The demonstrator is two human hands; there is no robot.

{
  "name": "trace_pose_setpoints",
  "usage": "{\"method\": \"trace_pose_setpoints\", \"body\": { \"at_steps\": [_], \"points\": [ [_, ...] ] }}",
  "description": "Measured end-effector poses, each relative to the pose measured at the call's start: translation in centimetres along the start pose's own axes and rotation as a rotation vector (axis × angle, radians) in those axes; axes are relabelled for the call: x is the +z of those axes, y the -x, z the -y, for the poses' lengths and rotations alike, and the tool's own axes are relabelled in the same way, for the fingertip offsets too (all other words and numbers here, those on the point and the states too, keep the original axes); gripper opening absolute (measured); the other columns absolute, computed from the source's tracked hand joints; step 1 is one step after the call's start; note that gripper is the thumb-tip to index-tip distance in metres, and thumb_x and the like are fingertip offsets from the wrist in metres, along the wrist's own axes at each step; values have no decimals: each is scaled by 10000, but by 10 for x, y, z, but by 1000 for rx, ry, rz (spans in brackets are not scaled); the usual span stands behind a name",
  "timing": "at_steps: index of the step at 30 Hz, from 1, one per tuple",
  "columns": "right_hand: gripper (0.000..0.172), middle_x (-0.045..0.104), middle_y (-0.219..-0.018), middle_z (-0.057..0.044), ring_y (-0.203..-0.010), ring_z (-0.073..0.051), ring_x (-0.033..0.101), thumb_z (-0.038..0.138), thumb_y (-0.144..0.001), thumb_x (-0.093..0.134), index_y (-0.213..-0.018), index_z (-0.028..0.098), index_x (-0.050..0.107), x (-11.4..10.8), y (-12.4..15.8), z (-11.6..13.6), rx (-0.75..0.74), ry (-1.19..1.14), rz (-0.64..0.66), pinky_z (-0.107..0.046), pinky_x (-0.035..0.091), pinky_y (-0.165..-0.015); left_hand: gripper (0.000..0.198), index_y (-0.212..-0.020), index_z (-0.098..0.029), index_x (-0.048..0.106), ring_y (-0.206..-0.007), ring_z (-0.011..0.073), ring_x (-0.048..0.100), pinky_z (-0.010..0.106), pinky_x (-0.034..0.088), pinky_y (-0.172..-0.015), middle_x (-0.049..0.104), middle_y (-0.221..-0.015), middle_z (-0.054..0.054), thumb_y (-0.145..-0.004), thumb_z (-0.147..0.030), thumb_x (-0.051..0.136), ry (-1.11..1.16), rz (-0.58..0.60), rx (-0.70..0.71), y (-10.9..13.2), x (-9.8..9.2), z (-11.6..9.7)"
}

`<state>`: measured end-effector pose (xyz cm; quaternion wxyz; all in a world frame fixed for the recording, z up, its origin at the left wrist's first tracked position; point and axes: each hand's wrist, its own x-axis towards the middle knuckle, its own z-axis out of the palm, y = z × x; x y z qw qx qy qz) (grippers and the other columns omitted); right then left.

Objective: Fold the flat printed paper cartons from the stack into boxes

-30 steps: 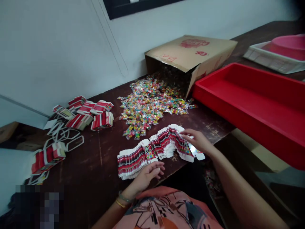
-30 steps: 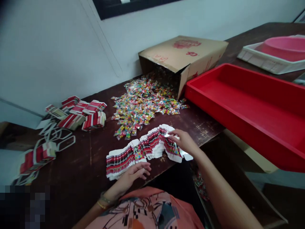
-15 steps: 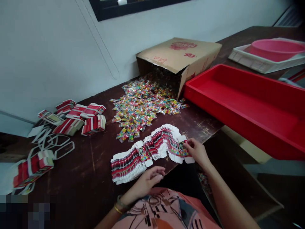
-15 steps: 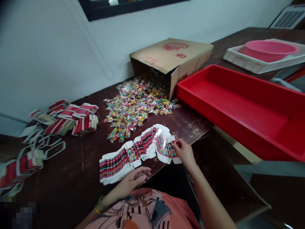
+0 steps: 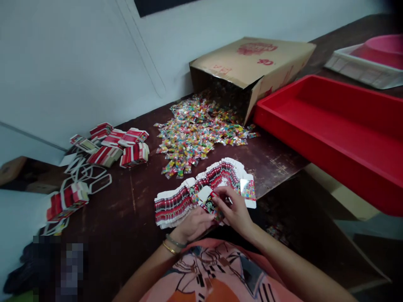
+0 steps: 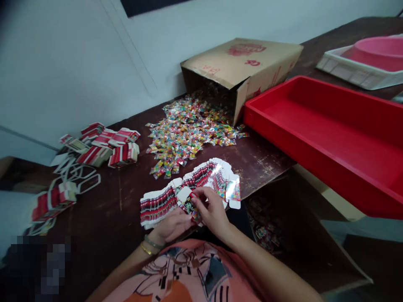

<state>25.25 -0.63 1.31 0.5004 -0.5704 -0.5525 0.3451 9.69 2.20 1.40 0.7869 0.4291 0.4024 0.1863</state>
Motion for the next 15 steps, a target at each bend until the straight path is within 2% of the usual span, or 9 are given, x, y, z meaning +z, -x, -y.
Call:
{"method": "trace_pose_setpoints", "body": {
  "at_steps": [2,5,8,10,12,15],
  "points": [
    [204,632,-1048,-79,-935,-210,580,234,-926,502,-1111,241,588,4,-4,2,-119,89,41,-365,486,-810,210,-832,-171,626,-761,180,560,310,447,-726,632,-765,7,-717,-339,574,-27,-105,-4,1,-5,1],
    [267,522,-1313,-107,-1171,-276,477,207,-901,537,-1151,269,608,8,-6,3,-269,299,131,-488,414,-957,119,-753,-161,587,-685,147,524,277,424,-687,596,-675,-31,-652,-221,605,-93,-213,-50,4,-12,0],
    [198,495,-1351,-91,-1220,-270,448,270,-882,594,-1076,264,630,9,-1,3,-294,289,183,-482,412,-980,172,-778,-163,587,-629,145,540,278,431,-650,612,-645,-33,-611,-191,616,1,-147,-168,10,-15,-6],
    [188,516,-1335,-83,-1213,-257,455,275,-877,603,-1063,263,627,8,4,4,-329,256,125,-475,408,-990,200,-793,-167,594,-593,147,553,280,439,-624,620,-615,-30,-596,-192,619,94,-95,-226,15,-14,-12],
    [193,550,-1309,-73,-1208,-259,452,259,-873,604,-1064,271,627,8,8,7,-348,269,61,-488,389,-1001,237,-809,-170,603,-580,142,561,269,441,-607,635,-613,-32,-572,-169,614,130,-77,-235,18,-10,-18],
    [152,573,-1294,-55,-1223,-265,437,253,-854,622,-1005,272,636,8,11,12,-277,260,95,-491,377,-1010,218,-789,-162,607,-566,137,569,253,434,-574,649,-614,-27,-571,-154,596,108,-65,-249,20,-5,-22]
  ]
}}
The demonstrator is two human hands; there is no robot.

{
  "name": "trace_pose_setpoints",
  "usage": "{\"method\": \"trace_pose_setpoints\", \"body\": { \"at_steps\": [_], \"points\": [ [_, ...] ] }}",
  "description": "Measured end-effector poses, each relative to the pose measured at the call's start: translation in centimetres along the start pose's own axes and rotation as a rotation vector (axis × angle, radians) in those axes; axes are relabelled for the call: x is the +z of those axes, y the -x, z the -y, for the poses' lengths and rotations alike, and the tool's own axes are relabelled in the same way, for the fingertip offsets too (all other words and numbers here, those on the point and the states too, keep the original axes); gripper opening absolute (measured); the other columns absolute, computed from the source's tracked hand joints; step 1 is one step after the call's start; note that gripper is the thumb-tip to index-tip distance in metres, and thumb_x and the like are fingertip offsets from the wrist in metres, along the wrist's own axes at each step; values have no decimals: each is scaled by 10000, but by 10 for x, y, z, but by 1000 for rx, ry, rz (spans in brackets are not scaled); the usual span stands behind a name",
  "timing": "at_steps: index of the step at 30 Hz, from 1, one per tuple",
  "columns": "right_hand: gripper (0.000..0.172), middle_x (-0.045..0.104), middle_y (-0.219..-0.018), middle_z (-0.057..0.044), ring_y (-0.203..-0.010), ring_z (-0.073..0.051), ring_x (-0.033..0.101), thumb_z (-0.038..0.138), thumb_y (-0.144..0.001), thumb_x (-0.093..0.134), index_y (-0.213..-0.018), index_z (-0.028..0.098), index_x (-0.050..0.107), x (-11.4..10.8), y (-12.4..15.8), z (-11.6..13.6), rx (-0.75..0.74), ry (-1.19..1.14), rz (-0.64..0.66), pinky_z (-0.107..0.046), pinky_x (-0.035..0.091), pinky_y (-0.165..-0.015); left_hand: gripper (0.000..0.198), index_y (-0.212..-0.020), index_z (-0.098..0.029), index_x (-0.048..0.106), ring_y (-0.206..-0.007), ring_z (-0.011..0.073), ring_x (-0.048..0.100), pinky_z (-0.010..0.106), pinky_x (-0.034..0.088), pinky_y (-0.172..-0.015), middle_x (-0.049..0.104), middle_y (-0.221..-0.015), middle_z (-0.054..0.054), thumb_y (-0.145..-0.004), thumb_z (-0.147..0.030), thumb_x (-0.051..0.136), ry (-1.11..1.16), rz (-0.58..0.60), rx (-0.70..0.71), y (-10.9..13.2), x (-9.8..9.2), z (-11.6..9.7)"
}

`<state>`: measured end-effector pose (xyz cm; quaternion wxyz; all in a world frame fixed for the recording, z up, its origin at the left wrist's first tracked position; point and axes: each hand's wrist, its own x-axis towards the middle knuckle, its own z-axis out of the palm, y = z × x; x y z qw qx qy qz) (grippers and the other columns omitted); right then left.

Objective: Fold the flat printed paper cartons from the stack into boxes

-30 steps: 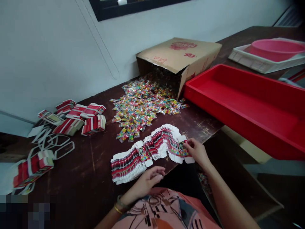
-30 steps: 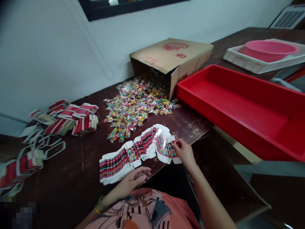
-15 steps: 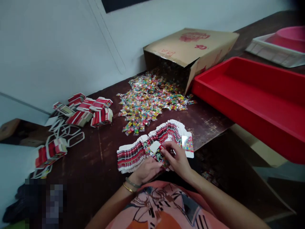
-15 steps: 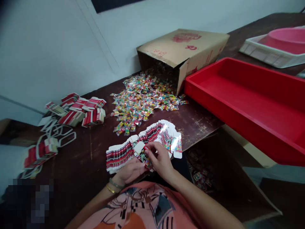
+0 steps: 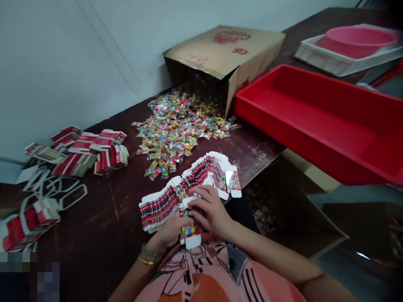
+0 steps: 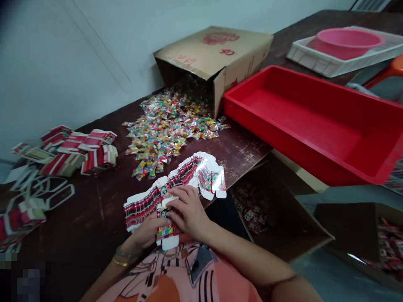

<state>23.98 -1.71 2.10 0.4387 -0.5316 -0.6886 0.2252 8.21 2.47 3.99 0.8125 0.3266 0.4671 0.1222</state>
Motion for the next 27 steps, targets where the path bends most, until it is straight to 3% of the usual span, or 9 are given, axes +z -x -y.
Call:
{"method": "trace_pose_setpoints", "body": {
  "at_steps": [4,8,12,13,17,20,22,25,27],
  "points": [
    [11,544,-1328,-42,-1233,-257,440,244,-840,633,-848,250,629,-3,3,1,49,-59,49,-472,370,-1021,200,-774,-151,594,-541,127,563,238,420,-538,635,-602,-24,-576,-162,623,-24,-33,24,-1,3,-1],
    [215,473,-1398,-83,-1250,-274,425,281,-852,625,-1066,269,607,-2,5,-3,47,18,-26,-507,340,-1035,223,-827,-136,602,-530,138,560,255,440,-528,613,-582,-16,-617,-199,640,-139,-47,77,-5,3,-4],
    [90,475,-1395,-48,-1259,-271,430,216,-878,571,-900,261,646,1,6,-8,58,0,19,-494,336,-1037,416,-1038,-159,592,-618,118,562,257,482,-636,641,-707,-34,-625,-109,606,-241,-123,279,-10,-2,-10],
    [99,451,-1414,-59,-1257,-272,435,226,-881,570,-934,260,647,2,6,-10,79,-14,17,-487,349,-1028,434,-1073,-164,584,-639,112,562,260,487,-668,645,-755,-30,-643,-105,597,-262,-109,316,-10,-4,-11],
    [350,415,-1438,-95,-1285,-289,408,228,-880,575,-1223,297,563,1,2,-13,30,14,7,-529,321,-1044,430,-1114,-150,563,-588,94,527,239,467,-618,612,-724,-36,-685,-119,575,-355,-67,305,-10,-9,-13],
    [212,466,-1404,-82,-1281,-282,414,223,-869,592,-1069,279,638,-1,-4,-12,43,-50,35,-523,333,-1041,460,-1133,-141,544,-557,89,497,210,425,-559,571,-651,-52,-675,-124,586,-370,-73,284,-11,-9,-5],
    [67,497,-1387,-78,-1289,-289,408,285,-844,643,-893,244,660,-3,-8,-12,99,-121,99,-529,337,-1046,440,-1126,-137,549,-542,84,479,204,405,-534,561,-651,-48,-693,-174,618,-333,-39,264,-12,-6,1],
    [147,524,-1367,-82,-1292,-295,416,351,-820,676,-773,213,658,-9,-16,-16,112,-193,294,-544,325,-1060,359,-995,-136,595,-529,81,464,209,392,-527,553,-644,-45,-668,-250,691,-283,-5,226,-12,-4,5],
    [172,530,-1351,-82,-1264,-276,457,349,-839,657,-752,201,667,-15,-20,-20,81,-264,436,-511,349,-1054,291,-865,-134,611,-574,102,502,228,413,-570,578,-653,-27,-633,-267,726,-278,102,173,-10,-4,3]
  ]
}}
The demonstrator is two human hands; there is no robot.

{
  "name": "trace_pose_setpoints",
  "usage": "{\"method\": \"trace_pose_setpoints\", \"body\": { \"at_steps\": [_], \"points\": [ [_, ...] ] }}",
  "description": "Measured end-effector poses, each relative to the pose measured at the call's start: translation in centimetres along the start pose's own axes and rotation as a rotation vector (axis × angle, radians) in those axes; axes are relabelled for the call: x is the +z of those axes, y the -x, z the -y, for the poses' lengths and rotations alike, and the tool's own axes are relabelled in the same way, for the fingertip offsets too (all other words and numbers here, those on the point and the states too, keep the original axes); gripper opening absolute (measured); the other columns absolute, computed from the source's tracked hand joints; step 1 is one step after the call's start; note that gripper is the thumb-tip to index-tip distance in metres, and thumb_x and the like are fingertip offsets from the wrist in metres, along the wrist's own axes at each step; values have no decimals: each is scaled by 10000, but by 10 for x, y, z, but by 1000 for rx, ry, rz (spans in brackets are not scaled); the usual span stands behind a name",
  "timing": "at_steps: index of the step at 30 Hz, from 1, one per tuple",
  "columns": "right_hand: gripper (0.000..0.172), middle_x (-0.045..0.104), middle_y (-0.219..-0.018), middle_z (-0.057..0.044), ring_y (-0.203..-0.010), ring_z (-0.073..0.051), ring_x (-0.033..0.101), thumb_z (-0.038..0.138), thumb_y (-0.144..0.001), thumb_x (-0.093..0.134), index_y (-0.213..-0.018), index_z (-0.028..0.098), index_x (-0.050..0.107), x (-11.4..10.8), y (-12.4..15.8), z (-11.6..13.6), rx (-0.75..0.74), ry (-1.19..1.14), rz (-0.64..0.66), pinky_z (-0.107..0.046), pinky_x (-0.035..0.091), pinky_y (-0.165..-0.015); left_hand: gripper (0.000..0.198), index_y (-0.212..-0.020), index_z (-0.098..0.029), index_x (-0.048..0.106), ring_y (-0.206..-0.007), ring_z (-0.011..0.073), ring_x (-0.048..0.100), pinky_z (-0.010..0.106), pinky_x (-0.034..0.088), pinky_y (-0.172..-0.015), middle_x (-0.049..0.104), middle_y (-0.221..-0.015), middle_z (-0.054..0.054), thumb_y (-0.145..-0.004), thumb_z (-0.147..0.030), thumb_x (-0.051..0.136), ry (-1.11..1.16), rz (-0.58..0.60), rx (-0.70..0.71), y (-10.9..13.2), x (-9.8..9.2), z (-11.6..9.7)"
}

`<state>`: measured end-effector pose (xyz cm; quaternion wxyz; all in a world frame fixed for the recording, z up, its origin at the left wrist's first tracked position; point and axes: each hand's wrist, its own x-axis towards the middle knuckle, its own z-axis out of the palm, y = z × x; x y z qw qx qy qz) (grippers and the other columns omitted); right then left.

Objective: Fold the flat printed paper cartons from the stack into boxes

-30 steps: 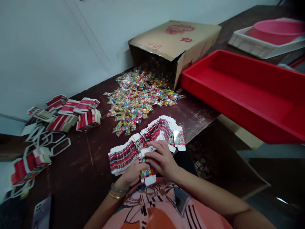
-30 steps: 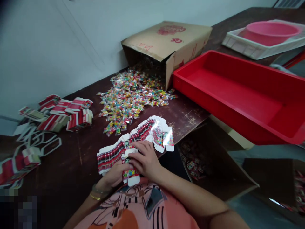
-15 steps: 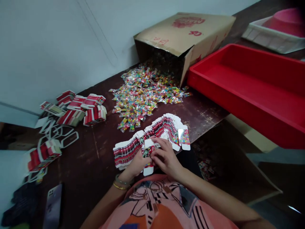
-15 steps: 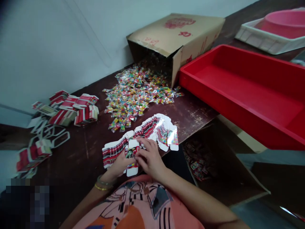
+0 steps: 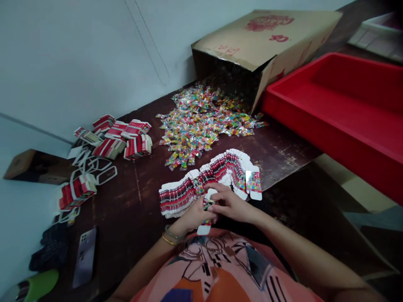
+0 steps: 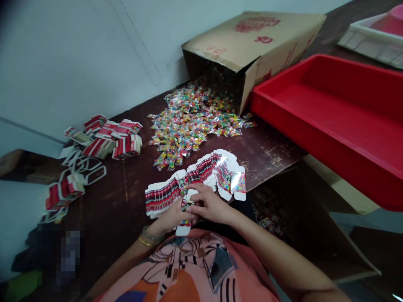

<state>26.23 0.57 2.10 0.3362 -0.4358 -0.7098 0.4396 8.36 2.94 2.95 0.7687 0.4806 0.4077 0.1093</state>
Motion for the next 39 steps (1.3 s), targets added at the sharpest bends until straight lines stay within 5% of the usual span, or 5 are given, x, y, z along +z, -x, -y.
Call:
{"method": "trace_pose_setpoints", "body": {
  "at_steps": [4,15,23,33,39],
  "points": [
    [206,512,-1346,-62,-1265,-249,471,343,-858,636,-716,197,662,-13,3,0,-35,-154,196,-427,375,-1053,329,-835,-131,616,-674,146,548,257,435,-643,628,-739,12,-607,-314,767,14,252,-55,2,-6,4],
    [280,561,-756,59,-570,-75,506,364,-842,657,-1013,234,479,20,29,-10,358,-696,-91,-181,416,-518,437,-1162,-209,426,-710,118,536,221,421,-671,566,-794,-28,-816,-349,652,-58,-447,327,2,11,58],
    [330,563,-702,59,-450,-8,468,308,-678,819,-856,164,581,39,37,-35,720,-1300,165,-121,442,-449,247,-824,-145,643,-694,138,567,247,423,-680,623,-734,24,-877,-368,549,-279,-285,322,22,5,57],
    [352,636,-814,-49,-811,-164,587,414,-902,551,-726,169,733,49,20,-14,208,-384,15,-290,477,-745,580,-1244,-212,493,-948,201,605,330,436,-858,649,-1057,58,-683,-183,640,617,-176,-98,17,5,72],
    [298,630,-891,-57,-683,-149,593,440,-827,647,-901,172,755,51,17,-24,384,-481,92,-255,481,-556,668,-1293,-242,485,-1010,261,625,392,456,-858,620,-1196,89,-647,-186,647,764,-4,-69,20,-5,78]
  ]
}}
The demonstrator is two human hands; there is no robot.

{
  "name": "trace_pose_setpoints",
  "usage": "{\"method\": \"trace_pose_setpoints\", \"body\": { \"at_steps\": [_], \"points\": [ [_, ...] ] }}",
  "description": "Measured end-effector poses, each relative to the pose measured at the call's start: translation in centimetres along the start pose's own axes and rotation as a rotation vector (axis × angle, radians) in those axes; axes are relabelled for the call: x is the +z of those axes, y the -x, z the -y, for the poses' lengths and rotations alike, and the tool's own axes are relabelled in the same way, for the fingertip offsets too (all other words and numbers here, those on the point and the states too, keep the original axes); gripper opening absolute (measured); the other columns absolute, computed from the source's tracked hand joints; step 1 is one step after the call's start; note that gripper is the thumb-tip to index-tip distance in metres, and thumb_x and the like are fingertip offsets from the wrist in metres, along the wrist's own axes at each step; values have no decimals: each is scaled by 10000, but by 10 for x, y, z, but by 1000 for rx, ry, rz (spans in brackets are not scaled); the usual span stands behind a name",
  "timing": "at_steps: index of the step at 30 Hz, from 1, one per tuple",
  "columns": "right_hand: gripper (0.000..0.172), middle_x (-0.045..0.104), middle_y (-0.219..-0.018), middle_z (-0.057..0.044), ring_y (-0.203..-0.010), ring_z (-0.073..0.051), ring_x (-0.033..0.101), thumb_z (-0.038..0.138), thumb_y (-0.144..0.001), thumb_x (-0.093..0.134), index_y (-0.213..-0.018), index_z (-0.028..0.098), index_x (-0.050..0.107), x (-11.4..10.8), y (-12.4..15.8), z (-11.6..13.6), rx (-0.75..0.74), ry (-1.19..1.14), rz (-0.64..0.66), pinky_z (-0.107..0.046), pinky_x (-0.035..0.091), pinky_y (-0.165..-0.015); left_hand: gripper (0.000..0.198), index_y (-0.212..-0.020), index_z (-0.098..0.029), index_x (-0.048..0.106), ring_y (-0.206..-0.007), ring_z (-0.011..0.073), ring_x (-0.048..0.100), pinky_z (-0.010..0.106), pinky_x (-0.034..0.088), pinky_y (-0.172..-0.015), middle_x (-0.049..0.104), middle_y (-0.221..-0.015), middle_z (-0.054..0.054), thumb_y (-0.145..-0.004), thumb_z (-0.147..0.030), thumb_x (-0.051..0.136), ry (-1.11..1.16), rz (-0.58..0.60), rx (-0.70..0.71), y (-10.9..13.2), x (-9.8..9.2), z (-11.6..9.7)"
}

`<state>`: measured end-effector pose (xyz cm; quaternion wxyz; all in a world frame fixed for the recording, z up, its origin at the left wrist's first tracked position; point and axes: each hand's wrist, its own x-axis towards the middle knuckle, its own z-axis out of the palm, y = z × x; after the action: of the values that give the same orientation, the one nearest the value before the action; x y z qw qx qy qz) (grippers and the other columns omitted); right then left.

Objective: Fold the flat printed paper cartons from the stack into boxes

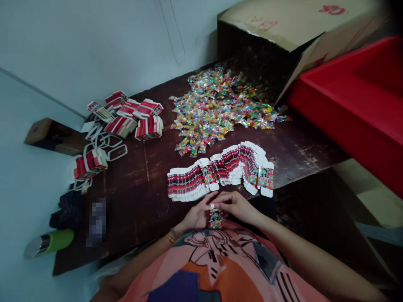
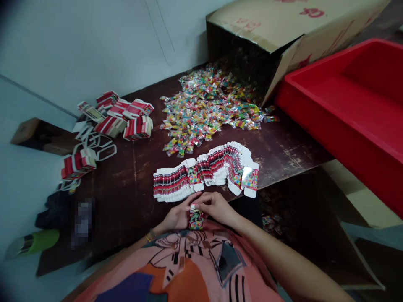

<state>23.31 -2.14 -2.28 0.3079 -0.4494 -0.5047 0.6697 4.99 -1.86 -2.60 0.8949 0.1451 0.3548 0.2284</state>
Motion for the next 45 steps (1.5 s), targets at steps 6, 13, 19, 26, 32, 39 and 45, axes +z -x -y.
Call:
{"method": "trace_pose_setpoints", "body": {
  "at_steps": [6,13,19,26,32,39,45],
  "points": [
    [265,638,-1051,-89,-985,-193,583,256,-924,514,-1108,230,703,-1,11,4,-315,446,110,-332,477,-876,679,-1295,-263,495,-1127,253,571,393,424,-956,573,-1280,70,-663,-113,691,-101,41,126,0,-18,15],
    [259,683,-1008,-63,-960,-167,619,240,-949,472,-1078,230,696,-25,-31,27,-432,580,206,-275,485,-853,528,-1218,-191,567,-1138,234,530,356,365,-1027,606,-1195,66,-705,-209,690,-726,-132,275,13,-12,-14],
    [339,591,-1267,-131,-1175,-272,507,196,-828,634,-1167,174,636,-48,-153,51,-343,923,-275,-395,400,-1011,419,-1061,-179,668,-794,165,578,262,440,-740,658,-860,-6,-642,-152,669,-1243,-184,-85,66,-19,-68],
    [265,696,-1017,-169,-987,-257,609,131,-890,461,-1064,109,660,-51,-196,57,-323,809,-362,-395,455,-903,393,-1175,-193,528,-890,186,616,273,508,-688,646,-1023,60,-807,-304,611,-826,-248,85,78,-31,-72],
    [257,722,-916,-55,-811,-185,660,350,-905,516,-1020,186,676,-34,-120,75,-369,451,-178,-316,508,-748,538,-1245,-188,465,-986,240,606,328,580,-663,598,-1160,112,-762,-301,672,-457,-397,324,35,-22,-58],
    [149,646,-766,-22,-742,-168,569,347,-849,639,-804,206,640,-12,-78,74,-421,454,-181,-288,454,-696,533,-1238,-175,481,-781,171,613,236,535,-544,620,-893,47,-765,-304,688,-535,-204,271,12,-1,-53],
    [213,502,-1353,-77,-1216,-271,452,350,-926,519,-914,253,708,3,-69,50,-520,461,-204,-478,342,-1043,534,-1103,-125,575,-732,186,623,238,511,-474,649,-868,80,-836,-584,522,-477,-305,347,14,7,-57]
  ]
}}
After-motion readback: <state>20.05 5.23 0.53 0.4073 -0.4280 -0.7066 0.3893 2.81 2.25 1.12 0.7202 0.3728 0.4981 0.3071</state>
